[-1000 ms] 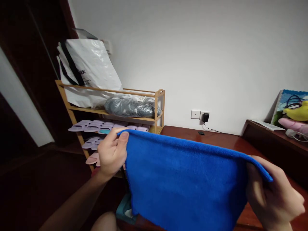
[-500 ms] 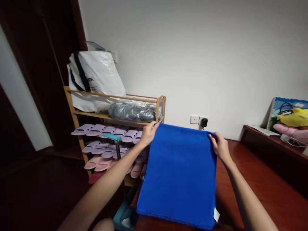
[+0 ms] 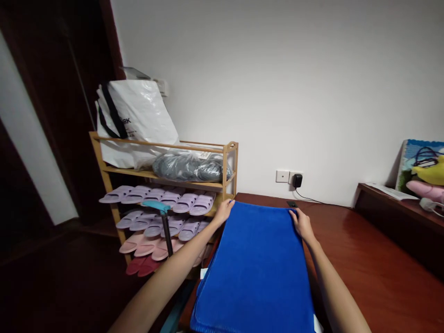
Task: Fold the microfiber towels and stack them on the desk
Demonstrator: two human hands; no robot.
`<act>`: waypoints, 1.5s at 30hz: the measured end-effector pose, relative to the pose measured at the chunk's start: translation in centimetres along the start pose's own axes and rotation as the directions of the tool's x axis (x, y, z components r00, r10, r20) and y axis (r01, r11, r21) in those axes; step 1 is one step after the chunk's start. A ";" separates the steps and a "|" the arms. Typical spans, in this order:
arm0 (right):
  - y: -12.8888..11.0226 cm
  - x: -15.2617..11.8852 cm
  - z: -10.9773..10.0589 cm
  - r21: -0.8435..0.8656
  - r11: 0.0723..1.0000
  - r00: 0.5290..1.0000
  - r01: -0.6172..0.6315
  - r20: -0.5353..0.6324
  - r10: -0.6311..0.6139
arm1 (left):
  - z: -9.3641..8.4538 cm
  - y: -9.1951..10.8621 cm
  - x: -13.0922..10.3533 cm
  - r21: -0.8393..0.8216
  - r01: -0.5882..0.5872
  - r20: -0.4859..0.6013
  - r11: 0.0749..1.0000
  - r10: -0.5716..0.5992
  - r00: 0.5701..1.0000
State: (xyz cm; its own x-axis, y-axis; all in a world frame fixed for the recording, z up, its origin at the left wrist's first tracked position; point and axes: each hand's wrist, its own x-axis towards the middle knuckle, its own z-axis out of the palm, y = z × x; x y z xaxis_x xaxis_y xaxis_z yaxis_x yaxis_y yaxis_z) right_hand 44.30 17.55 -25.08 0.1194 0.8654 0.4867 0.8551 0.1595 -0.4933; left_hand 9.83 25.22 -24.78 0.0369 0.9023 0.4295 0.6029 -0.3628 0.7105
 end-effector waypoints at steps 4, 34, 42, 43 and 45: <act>1.3 0.2 2.3 -0.076 0.996 0.995 -0.048 0.083 0.055 | 1.3 -1.1 0.6 0.095 0.042 0.081 0.995 -0.050 0.995; -2.4 -4.2 7.5 -0.361 0.930 0.895 0.063 0.433 0.108 | 3.3 0.0 -5.7 0.449 -0.239 0.516 0.861 -0.032 0.856; -3.2 -7.0 6.1 -0.344 0.937 0.888 0.062 0.448 0.105 | 2.3 1.2 -9.1 0.520 -0.158 0.420 0.839 -0.091 0.903; -3.3 -7.5 5.9 -0.339 0.939 0.888 0.063 0.449 0.103 | 2.1 1.3 -9.6 0.525 -0.152 0.415 0.837 -0.097 0.905; -3.4 -8.4 5.5 -0.327 0.943 0.887 0.061 0.452 0.099 | 1.8 1.7 -10.7 0.528 -0.157 0.420 0.834 -0.096 0.903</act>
State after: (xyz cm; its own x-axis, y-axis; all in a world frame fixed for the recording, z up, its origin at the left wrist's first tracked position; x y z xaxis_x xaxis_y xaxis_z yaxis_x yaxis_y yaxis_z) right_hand 37.59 12.35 -31.39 -0.0371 0.9977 0.0568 0.9787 0.0478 -0.1996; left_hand 11.87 15.43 -29.18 0.3097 0.9470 0.0853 0.9185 -0.3211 0.2309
